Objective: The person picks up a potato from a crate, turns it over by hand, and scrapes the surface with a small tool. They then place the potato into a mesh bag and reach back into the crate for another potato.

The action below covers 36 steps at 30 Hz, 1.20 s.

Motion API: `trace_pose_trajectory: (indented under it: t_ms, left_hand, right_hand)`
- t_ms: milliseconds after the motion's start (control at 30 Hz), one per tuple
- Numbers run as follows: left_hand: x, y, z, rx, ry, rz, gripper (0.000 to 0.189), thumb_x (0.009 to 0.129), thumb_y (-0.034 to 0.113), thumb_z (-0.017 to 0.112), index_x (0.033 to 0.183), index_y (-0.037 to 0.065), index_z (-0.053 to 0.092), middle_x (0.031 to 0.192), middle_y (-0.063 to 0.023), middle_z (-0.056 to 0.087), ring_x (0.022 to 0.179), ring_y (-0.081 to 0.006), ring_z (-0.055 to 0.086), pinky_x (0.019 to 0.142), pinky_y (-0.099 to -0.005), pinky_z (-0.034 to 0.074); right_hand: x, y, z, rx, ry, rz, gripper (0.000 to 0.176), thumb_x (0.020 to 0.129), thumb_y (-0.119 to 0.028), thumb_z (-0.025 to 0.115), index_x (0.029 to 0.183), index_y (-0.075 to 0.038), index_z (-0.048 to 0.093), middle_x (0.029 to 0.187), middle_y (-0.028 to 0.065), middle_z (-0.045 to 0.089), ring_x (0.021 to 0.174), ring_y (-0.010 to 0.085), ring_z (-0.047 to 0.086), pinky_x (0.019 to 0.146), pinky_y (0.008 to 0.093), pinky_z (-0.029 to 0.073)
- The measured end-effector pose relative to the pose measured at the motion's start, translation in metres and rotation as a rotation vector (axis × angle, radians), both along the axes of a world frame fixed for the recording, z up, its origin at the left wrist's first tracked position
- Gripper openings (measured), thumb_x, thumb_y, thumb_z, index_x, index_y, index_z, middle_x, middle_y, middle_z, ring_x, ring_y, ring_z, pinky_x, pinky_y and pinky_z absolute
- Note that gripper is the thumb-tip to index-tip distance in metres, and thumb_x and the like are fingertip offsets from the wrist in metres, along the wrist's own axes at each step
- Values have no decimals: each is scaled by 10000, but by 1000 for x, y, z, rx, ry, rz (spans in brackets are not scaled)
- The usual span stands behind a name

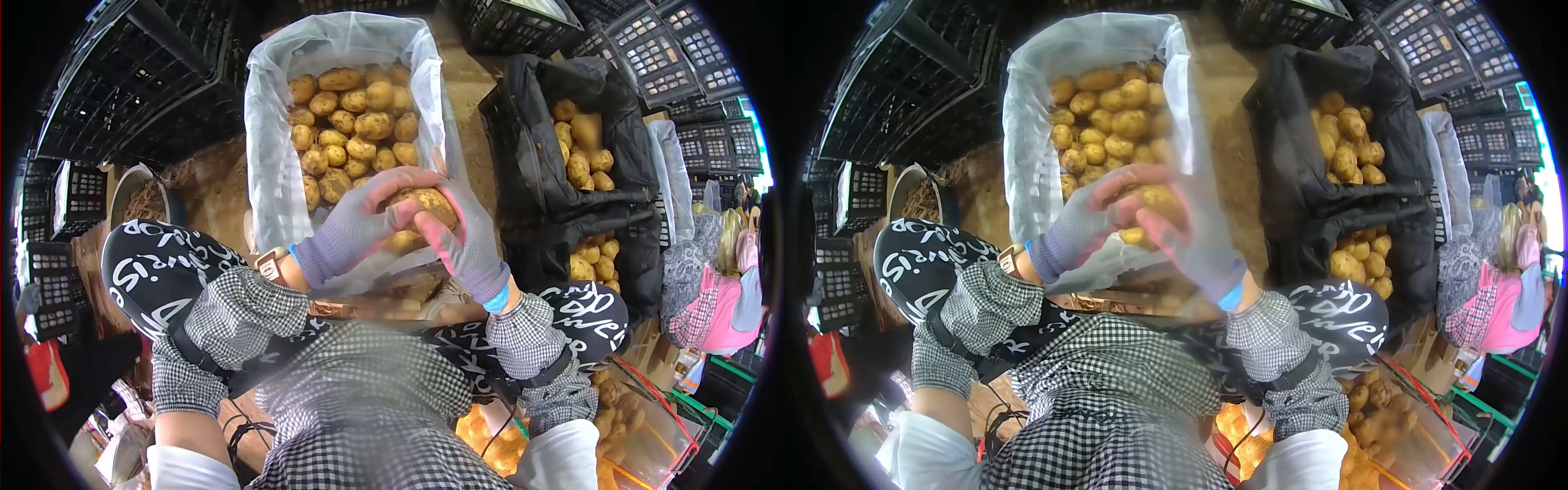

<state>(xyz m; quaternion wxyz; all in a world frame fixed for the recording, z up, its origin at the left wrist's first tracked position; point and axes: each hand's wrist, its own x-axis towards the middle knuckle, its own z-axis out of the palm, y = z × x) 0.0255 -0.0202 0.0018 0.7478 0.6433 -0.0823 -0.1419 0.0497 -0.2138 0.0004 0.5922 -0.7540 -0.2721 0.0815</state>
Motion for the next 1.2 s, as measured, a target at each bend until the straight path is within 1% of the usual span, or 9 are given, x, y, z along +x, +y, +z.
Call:
trace_pose_trajectory:
  t_ms: [267, 433, 500, 600, 700, 800, 900, 1067, 1200]
  left_hand:
    - [0, 1, 4, -16, 131, -106, 648, 879, 190, 738, 1437, 4, 464, 1437, -116, 484, 1335, -206, 457, 1117, -342, 372]
    - [1, 0, 4, 151, 7, -20, 769, 754, 94, 811, 1437, 13, 465, 1422, -131, 485, 1328, -234, 461, 1124, -351, 365]
    - [-3, -8, -7, 416, -260, 125, 789, 704, 47, 815, 1423, 50, 493, 1380, -137, 494, 1264, -246, 510, 1091, -335, 406]
    - [-9, -10, -7, 523, -218, 107, 834, 662, 59, 833, 1424, 70, 494, 1379, -168, 487, 1287, -286, 493, 1090, -362, 410]
    - [-6, -4, 0, 340, -107, -2, 860, 724, 110, 840, 1474, 25, 428, 1432, -139, 488, 1347, -227, 445, 1154, -362, 330]
    - [-2, 1, -6, 142, -64, -34, 703, 830, 188, 788, 1442, 42, 473, 1411, -131, 501, 1326, -216, 468, 1123, -376, 390]
    - [2, 12, -7, -260, 478, -51, 636, 941, 285, 693, 1469, 54, 425, 1422, -122, 482, 1316, -209, 479, 1075, -386, 454]
    - [-2, 2, 5, -343, 483, -52, 691, 988, 336, 624, 1530, 75, 284, 1438, -118, 460, 1312, -231, 496, 1075, -434, 468]
    - [0, 5, -2, -515, 452, -4, 726, 973, 316, 645, 1537, 75, 257, 1431, -114, 468, 1306, -245, 506, 1129, -495, 410]
  right_hand:
    - [2, -12, -24, -95, 314, -222, 356, 1036, -274, 554, 1112, 61, 649, 897, 14, 632, 884, 91, 568, 769, 283, 484]
    - [7, -6, -30, 242, 450, -208, 372, 1039, -285, 550, 1197, 39, 644, 1072, 63, 667, 1036, 112, 590, 918, 282, 472]
    - [5, -7, -29, 80, 379, -183, 376, 1039, -273, 549, 1240, 34, 628, 1155, 77, 651, 1093, 128, 583, 969, 288, 454]
    - [-1, -1, -27, 29, 175, -194, 371, 1020, -305, 558, 1234, -15, 645, 1131, 102, 671, 1013, 163, 609, 904, 313, 470]
    - [-2, 1, -8, 56, 161, -190, 376, 1004, -316, 579, 1233, -27, 649, 1146, 116, 673, 1000, 181, 621, 882, 320, 485]
    - [-3, 1, -11, 106, 190, -218, 384, 996, -291, 595, 1244, -1, 633, 1180, 126, 665, 1071, 189, 615, 933, 312, 477]
    - [-3, -1, -14, 96, 152, -201, 373, 996, -239, 595, 1256, 27, 614, 1223, 133, 651, 1144, 198, 601, 991, 305, 456]
    - [11, -11, -20, 208, 64, -126, 358, 1000, -135, 557, 1316, 31, 575, 1306, 136, 619, 1203, 191, 582, 1015, 300, 443]
    - [11, -23, -15, 127, -2, -286, 469, 1055, -214, 481, 1456, 26, 437, 1173, 116, 616, 899, 117, 566, 825, 253, 461]
